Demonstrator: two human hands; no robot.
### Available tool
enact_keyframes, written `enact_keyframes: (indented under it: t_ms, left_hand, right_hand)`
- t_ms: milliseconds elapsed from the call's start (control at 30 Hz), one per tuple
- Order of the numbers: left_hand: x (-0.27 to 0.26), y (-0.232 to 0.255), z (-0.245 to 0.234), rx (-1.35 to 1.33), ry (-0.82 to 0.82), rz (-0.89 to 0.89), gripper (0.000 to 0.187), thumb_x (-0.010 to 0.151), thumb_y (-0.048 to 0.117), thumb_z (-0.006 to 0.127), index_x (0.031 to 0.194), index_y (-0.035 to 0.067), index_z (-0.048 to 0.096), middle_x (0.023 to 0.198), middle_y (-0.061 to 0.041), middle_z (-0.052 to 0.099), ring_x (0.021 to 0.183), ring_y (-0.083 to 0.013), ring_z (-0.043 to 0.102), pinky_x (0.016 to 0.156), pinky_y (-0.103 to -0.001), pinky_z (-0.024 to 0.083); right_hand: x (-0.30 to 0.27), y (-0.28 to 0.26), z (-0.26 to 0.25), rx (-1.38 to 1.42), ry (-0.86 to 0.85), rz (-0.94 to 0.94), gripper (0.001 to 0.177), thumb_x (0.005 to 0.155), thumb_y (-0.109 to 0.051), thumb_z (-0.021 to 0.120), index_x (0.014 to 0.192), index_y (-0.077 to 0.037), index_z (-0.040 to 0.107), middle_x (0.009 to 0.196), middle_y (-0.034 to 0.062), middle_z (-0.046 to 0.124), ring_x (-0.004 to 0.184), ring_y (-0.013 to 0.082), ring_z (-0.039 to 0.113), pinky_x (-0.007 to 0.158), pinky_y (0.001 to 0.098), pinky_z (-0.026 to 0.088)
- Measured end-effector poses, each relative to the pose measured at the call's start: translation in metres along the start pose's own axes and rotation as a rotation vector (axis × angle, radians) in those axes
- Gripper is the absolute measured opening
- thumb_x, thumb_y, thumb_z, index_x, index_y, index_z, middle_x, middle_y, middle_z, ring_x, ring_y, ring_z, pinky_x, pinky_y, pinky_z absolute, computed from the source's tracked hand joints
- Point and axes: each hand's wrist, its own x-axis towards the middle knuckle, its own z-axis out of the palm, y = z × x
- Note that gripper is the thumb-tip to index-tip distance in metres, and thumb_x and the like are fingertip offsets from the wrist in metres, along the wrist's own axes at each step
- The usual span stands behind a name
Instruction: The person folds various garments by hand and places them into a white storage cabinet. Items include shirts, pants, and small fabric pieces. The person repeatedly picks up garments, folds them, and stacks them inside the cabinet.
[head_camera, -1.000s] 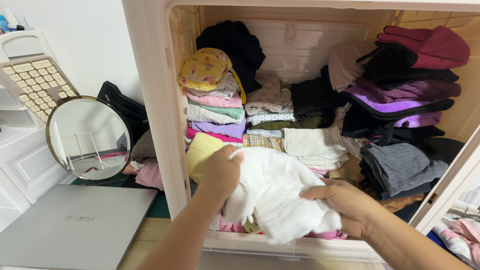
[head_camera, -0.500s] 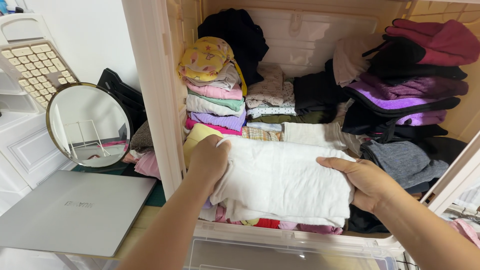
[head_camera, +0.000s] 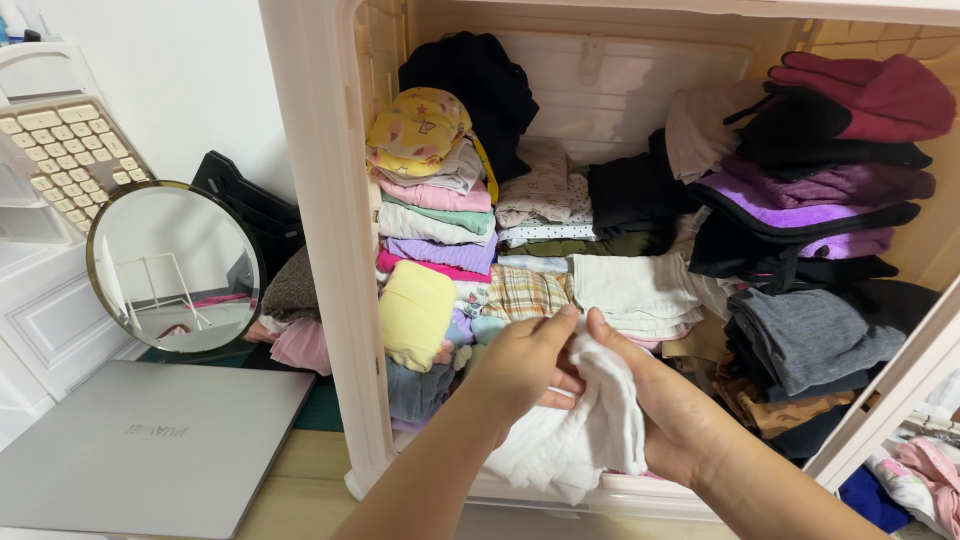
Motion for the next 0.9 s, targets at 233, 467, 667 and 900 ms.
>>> enact_keyframes:
  t_ms: [233, 467, 667, 900]
  left_hand:
    - [0.009, -0.007, -0.030, 0.086, -0.105, 0.075, 0.061, 0.096, 0.059, 0.044, 0.124, 0.007, 0.062, 0.116, -0.012, 0.072, 0.105, -0.0228, 0.073, 0.089, -0.036, 0.058]
    - [0.011, -0.007, -0.049, 0.437, 0.388, 0.189, 0.065, 0.087, 0.034, 0.079, 0.140, 0.018, 0.046, 0.129, -0.017, 0.064, 0.115, -0.0270, 0.065, 0.097, -0.040, 0.052]
    - [0.047, 0.005, -0.006, -0.375, 0.002, -0.032, 0.078, 0.091, 0.006, 0.062, 0.148, 0.043, 0.025, 0.137, -0.006, 0.052, 0.114, -0.0263, 0.064, 0.093, -0.055, 0.057]
    - [0.159, -0.023, 0.019, 0.233, 0.042, 0.391, 0.031, 0.092, 0.006, 0.066, 0.121, 0.018, 0.068, 0.116, -0.009, 0.072, 0.096, -0.0167, 0.068, 0.079, -0.033, 0.055]
  right_hand:
    - [0.011, 0.001, 0.004, -0.156, 0.551, -0.012, 0.032, 0.088, -0.020, 0.065, 0.119, -0.009, 0.069, 0.105, 0.0111, 0.075, 0.087, 0.0227, 0.072, 0.080, 0.0414, 0.059]
    - [0.021, -0.028, -0.011, -0.072, 0.744, -0.325, 0.035, 0.094, -0.008, 0.056, 0.129, -0.007, 0.054, 0.116, 0.0136, 0.068, 0.101, 0.0243, 0.070, 0.091, 0.0409, 0.059]
    - [0.024, -0.053, -0.045, -0.188, 0.694, -0.530, 0.050, 0.092, -0.002, 0.052, 0.139, -0.019, 0.055, 0.121, 0.0108, 0.067, 0.104, 0.0191, 0.068, 0.090, 0.0359, 0.058]
    - [0.030, -0.079, -0.131, -0.761, 0.808, -0.466, 0.041, 0.090, 0.004, 0.059, 0.126, -0.011, 0.070, 0.124, 0.0199, 0.066, 0.103, 0.0240, 0.064, 0.088, 0.0348, 0.054]
